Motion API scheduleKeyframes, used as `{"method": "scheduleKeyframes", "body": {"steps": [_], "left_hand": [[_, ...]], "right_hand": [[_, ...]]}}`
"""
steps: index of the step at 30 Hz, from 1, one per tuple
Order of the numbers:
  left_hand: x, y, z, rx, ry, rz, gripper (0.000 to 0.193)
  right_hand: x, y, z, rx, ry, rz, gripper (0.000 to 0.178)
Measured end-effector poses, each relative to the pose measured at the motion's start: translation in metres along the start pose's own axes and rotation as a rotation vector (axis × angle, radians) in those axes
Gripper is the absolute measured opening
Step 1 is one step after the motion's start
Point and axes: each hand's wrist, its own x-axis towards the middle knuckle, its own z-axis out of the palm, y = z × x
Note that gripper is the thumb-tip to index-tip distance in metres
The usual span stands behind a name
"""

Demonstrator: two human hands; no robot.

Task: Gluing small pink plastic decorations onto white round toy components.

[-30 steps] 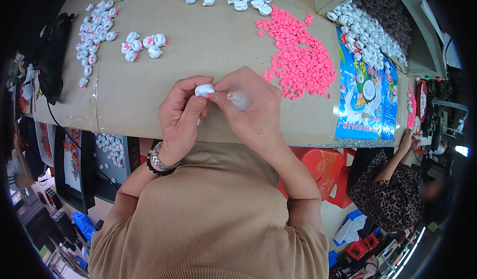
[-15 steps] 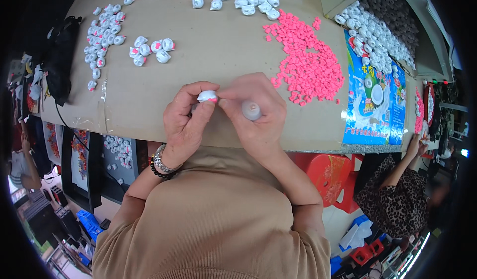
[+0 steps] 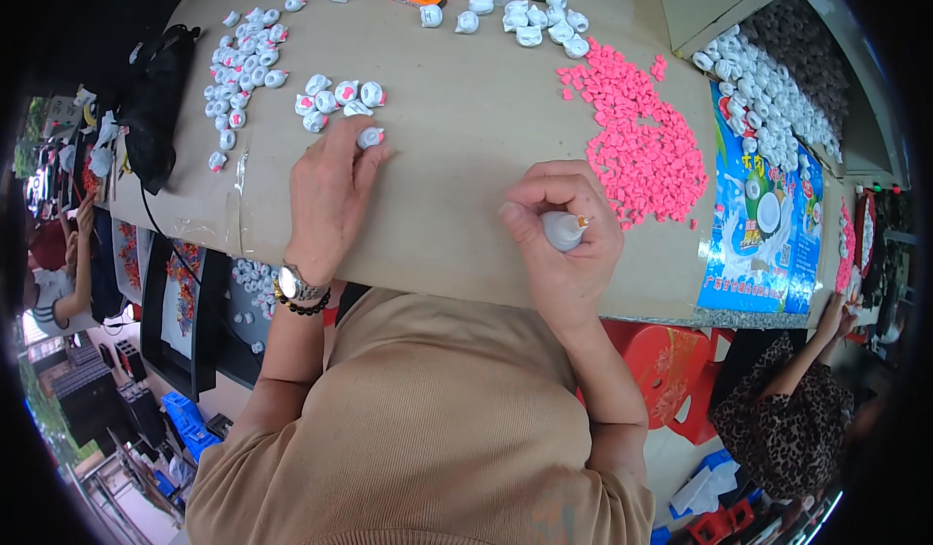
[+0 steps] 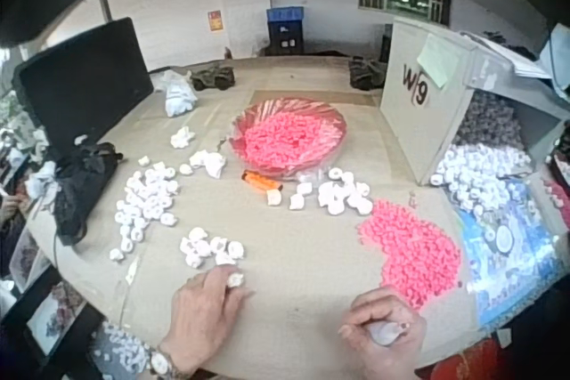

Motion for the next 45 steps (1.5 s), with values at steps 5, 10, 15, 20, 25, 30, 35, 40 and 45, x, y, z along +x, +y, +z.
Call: {"method": "scheduleKeyframes", "body": {"steps": [5, 10, 15, 20, 25, 30, 35, 40, 45], "left_hand": [[-0.004, 0.024, -0.016, -0.868, -0.124, -0.394, 0.036], [-0.008, 0.042, -0.009, -2.030, -0.424, -0.826, 0.035], [-0.010, 0.058, -0.006, -1.996, -0.500, -0.881, 0.037], [-0.018, 0.052, 0.007, -2.196, -0.562, -0.781, 0.039], [-0.026, 0.055, 0.017, -2.261, -0.544, -0.833, 0.036], [-0.027, 0.054, 0.023, -2.339, -0.537, -0.881, 0.028], [-0.025, 0.058, 0.017, -2.289, -0.496, -0.912, 0.040], [-0.026, 0.061, 0.016, -2.262, -0.460, -0.941, 0.044], [-0.025, 0.065, 0.013, -2.107, -0.422, -1.031, 0.040]], "right_hand": [[0.003, -0.004, -0.002, -0.018, -0.027, 0.116, 0.033], [0.008, -0.008, -0.006, 0.035, -0.086, 0.164, 0.050], [0.006, -0.010, -0.012, -0.154, -0.095, 0.080, 0.046], [0.008, -0.012, -0.032, -0.366, -0.156, -0.072, 0.044], [0.003, -0.022, -0.021, 0.058, 0.023, 0.070, 0.039], [0.002, -0.019, -0.025, 0.146, 0.020, 0.016, 0.033], [0.001, -0.015, -0.026, 0.179, 0.081, -0.075, 0.031], [-0.005, -0.013, -0.029, 0.174, 0.117, -0.127, 0.029], [-0.008, -0.013, -0.028, 0.095, 0.073, -0.247, 0.030]]}}
